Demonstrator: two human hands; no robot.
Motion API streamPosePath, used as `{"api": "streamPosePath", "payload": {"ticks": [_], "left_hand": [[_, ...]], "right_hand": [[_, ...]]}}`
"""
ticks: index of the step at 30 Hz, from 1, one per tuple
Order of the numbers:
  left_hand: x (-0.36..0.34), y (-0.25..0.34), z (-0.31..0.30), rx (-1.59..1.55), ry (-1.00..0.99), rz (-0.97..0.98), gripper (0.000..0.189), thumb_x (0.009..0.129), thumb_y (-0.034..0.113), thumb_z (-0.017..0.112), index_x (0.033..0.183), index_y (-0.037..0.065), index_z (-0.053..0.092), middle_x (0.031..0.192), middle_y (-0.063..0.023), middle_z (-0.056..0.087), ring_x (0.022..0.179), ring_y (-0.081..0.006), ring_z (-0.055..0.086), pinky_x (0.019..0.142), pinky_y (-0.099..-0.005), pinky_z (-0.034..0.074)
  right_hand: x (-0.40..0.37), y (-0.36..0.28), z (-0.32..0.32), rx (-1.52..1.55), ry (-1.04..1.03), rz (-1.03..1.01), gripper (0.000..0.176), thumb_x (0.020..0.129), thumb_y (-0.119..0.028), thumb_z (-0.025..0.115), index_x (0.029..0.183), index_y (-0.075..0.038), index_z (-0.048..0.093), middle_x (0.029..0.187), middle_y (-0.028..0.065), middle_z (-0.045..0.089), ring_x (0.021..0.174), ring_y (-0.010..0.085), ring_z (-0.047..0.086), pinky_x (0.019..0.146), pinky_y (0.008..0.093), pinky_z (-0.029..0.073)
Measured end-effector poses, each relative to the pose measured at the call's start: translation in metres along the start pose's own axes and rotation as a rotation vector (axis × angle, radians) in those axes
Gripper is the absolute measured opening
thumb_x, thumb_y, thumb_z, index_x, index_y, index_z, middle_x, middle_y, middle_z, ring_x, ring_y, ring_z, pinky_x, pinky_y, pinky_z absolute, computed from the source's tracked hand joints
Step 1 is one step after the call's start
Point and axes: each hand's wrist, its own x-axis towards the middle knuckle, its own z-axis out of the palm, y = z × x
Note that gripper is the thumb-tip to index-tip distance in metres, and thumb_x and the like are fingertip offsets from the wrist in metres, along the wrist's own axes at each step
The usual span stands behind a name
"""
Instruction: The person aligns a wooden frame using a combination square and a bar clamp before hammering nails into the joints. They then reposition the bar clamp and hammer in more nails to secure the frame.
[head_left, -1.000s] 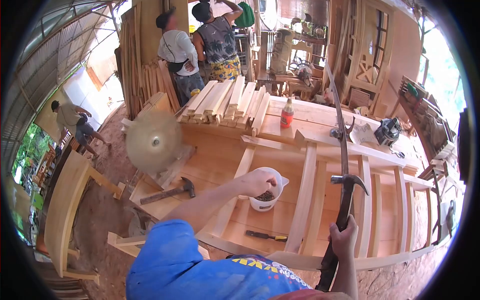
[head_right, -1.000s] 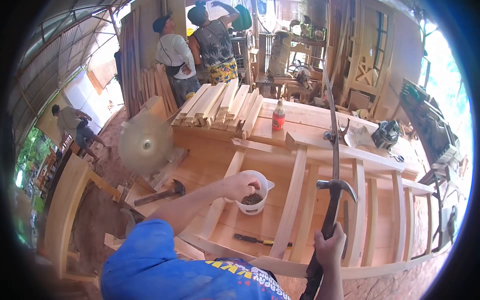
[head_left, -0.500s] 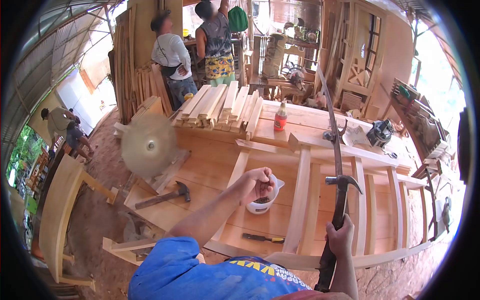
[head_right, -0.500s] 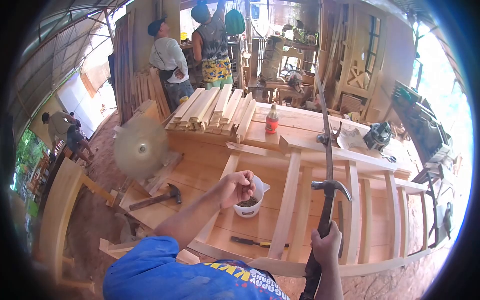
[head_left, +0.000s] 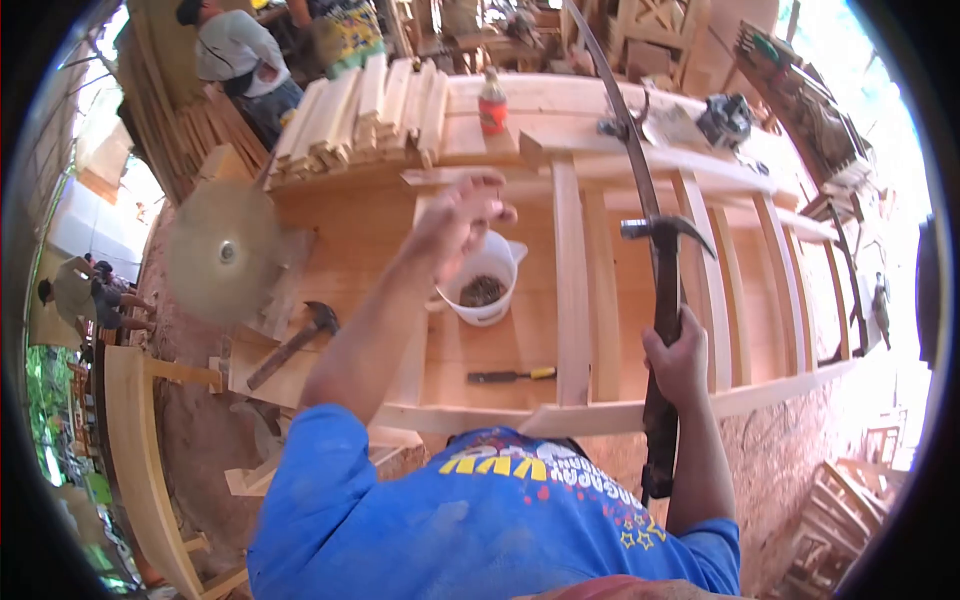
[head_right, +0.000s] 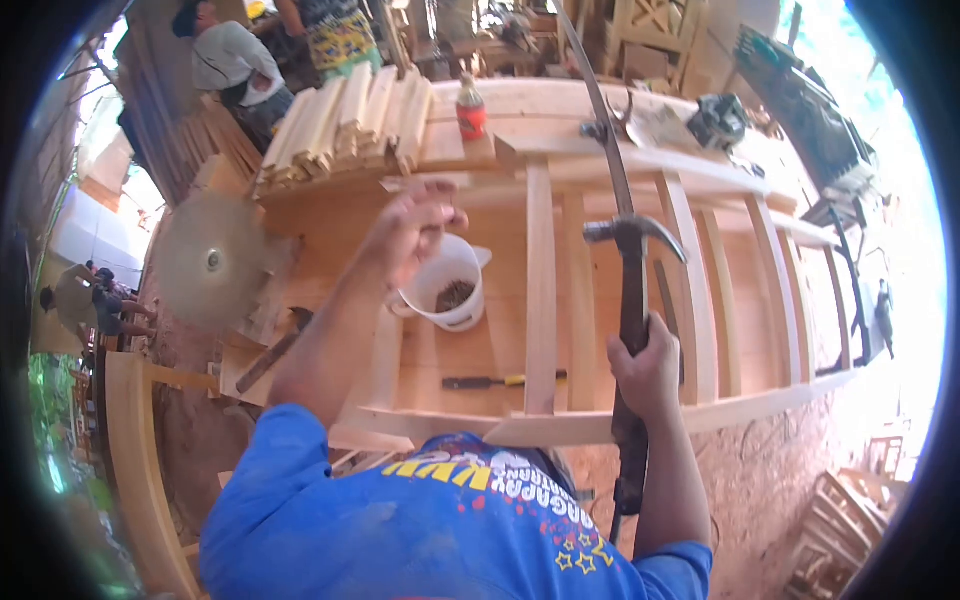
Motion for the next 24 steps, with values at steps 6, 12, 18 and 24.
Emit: {"api": "streamPosePath", "payload": {"ticks": [6, 12, 18, 24], "left_hand": [[0.076, 0.019, 0.009, 0.541, -0.052, 0.168, 0.035, 0.098, 0.01, 0.064, 0.133, 0.004, 0.064, 0.11, -0.0075, 0.074, 0.075, -0.0055, 0.059, 0.064, -0.0209, 0.044], [0.193, 0.007, 0.002, 1.03, -0.183, 0.287, 0.029, 0.103, 0.023, 0.067, 0.123, 0.002, 0.073, 0.11, -0.0074, 0.077, 0.105, -0.0154, 0.069, 0.084, -0.0319, 0.053], [0.279, -0.024, 0.002, 1.364, -0.027, 0.593, 0.025, 0.102, 0.024, 0.069, 0.116, 0.007, 0.079, 0.107, -0.0101, 0.08, 0.104, -0.0209, 0.074, 0.093, -0.0365, 0.055], [0.308, -0.046, -0.007, 1.094, -0.155, 0.397, 0.025, 0.101, 0.026, 0.07, 0.114, 0.007, 0.079, 0.104, -0.0084, 0.08, 0.1, -0.0171, 0.075, 0.092, -0.0325, 0.056]], "right_hand": [[0.001, -0.003, 0.0, -0.022, -0.016, 0.042, 0.021, 0.087, -0.015, 0.074, 0.092, 0.0, 0.059, 0.067, 0.0086, 0.064, 0.059, 0.0177, 0.065, 0.059, 0.0352, 0.052], [0.004, -0.003, 0.002, -0.051, 0.001, 0.047, 0.022, 0.087, -0.014, 0.074, 0.091, 0.001, 0.06, 0.067, 0.0092, 0.065, 0.061, 0.0192, 0.066, 0.061, 0.0365, 0.052], [0.012, -0.021, -0.001, 0.017, -0.036, 0.229, 0.02, 0.087, -0.014, 0.075, 0.09, 0.0, 0.06, 0.067, 0.0064, 0.062, 0.064, 0.0131, 0.065, 0.06, 0.0306, 0.051], [0.066, -0.062, 0.004, 0.307, 0.113, -0.139, 0.022, 0.098, -0.017, 0.072, 0.103, -0.001, 0.058, 0.074, 0.0023, 0.061, 0.06, 0.01, 0.06, 0.054, 0.0276, 0.049]]}}
